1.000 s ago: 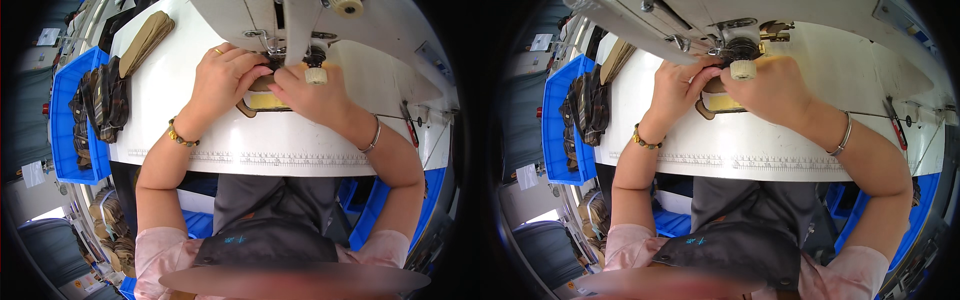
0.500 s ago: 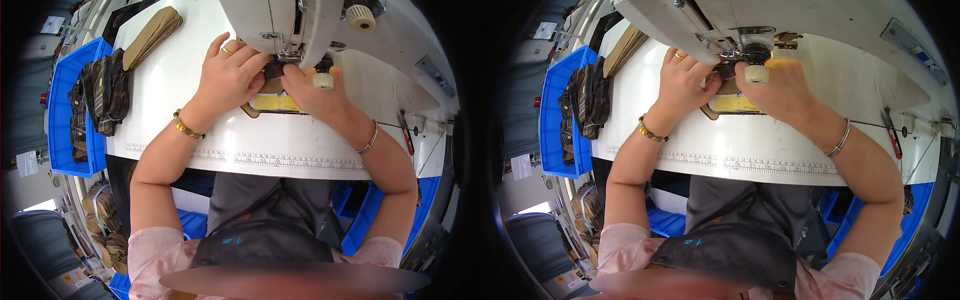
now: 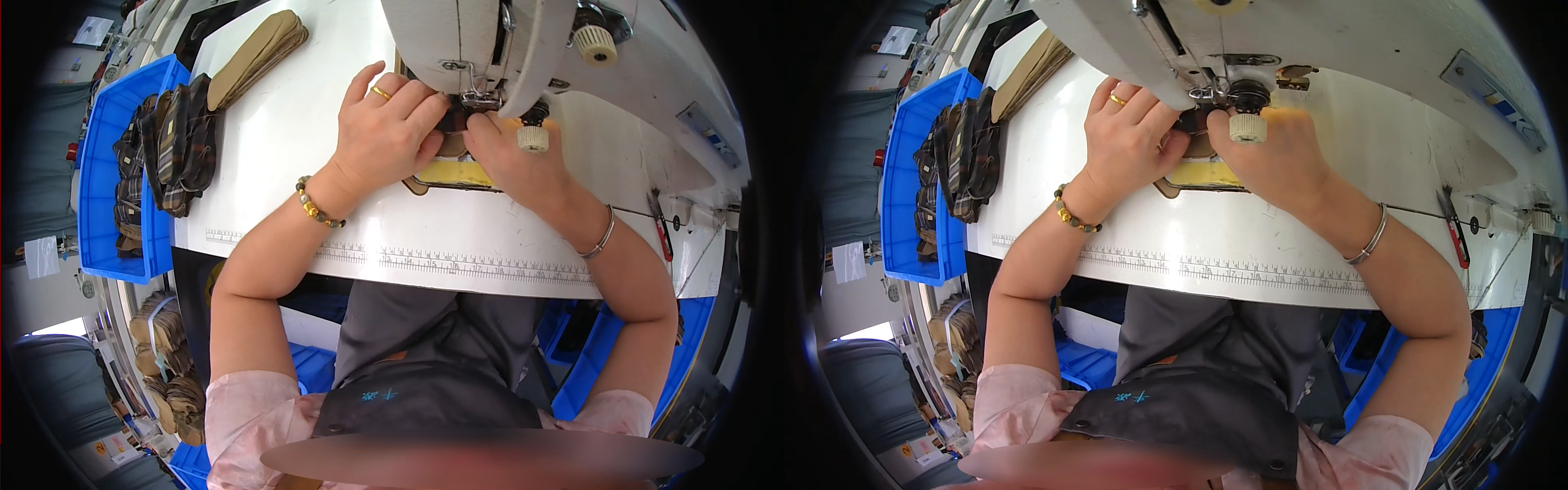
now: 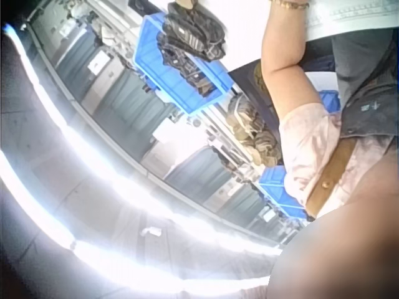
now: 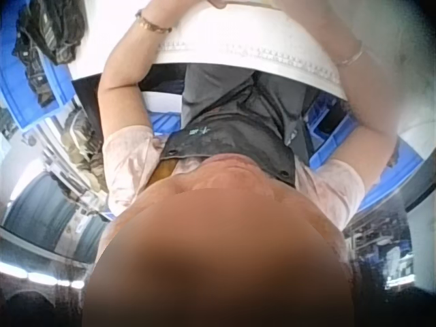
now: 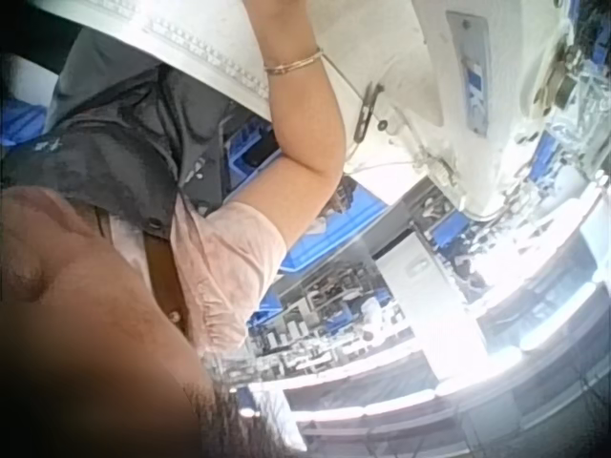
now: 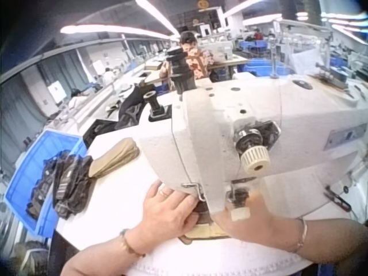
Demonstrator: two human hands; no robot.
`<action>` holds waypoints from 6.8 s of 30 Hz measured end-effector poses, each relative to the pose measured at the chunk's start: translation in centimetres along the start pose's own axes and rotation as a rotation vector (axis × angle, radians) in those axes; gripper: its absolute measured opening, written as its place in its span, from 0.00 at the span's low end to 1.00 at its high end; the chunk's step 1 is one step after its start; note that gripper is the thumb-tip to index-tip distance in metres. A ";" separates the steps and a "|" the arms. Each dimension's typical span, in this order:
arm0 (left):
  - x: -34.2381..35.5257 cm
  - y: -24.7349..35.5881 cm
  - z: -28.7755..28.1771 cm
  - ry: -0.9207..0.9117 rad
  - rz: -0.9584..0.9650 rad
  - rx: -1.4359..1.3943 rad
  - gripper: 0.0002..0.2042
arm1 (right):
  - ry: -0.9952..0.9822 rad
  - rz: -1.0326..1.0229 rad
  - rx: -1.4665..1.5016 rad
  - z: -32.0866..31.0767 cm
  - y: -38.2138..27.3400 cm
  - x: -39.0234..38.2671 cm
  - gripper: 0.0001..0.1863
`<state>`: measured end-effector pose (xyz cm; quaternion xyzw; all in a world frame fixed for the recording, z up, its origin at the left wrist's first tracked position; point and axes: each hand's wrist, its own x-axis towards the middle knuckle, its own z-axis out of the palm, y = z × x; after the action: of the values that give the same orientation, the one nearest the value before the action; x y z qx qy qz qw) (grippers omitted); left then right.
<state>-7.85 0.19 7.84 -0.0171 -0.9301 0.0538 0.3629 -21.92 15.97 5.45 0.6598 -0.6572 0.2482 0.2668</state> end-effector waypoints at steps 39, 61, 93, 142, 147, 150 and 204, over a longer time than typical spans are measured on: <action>-0.3 0.9 0.1 -0.072 -0.077 -0.076 0.17 | -0.077 -0.043 -0.025 -0.3 -0.3 0.0 0.07; 0.6 -0.2 -2.5 -0.347 -0.156 -0.486 0.12 | -0.056 -0.144 -0.071 -1.3 -1.1 -0.5 0.08; 0.1 -1.1 -0.8 -0.431 -0.258 -0.635 0.08 | -0.359 -0.025 0.138 -3.7 -3.1 -0.8 0.14; 1.5 -1.7 -0.1 -0.341 -0.447 -0.715 0.07 | -0.064 -0.049 -0.010 -0.3 -0.3 0.0 0.08; 2.7 -2.0 -6.6 -0.605 -0.577 -0.039 0.08 | -0.032 -0.030 0.069 0.3 0.4 -0.7 0.10; -0.4 -2.0 -6.1 -0.550 -0.408 -0.341 0.09 | -0.073 -0.018 0.063 0.2 -0.1 -0.3 0.09; 1.7 -2.6 -0.9 -0.561 -0.394 -0.635 0.07 | -0.273 -0.096 0.064 -3.4 -1.3 0.1 0.03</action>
<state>-8.50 -2.15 9.91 0.0649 -0.9482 -0.3011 0.0775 -20.57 18.13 7.98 0.7262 -0.6469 0.1637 0.1654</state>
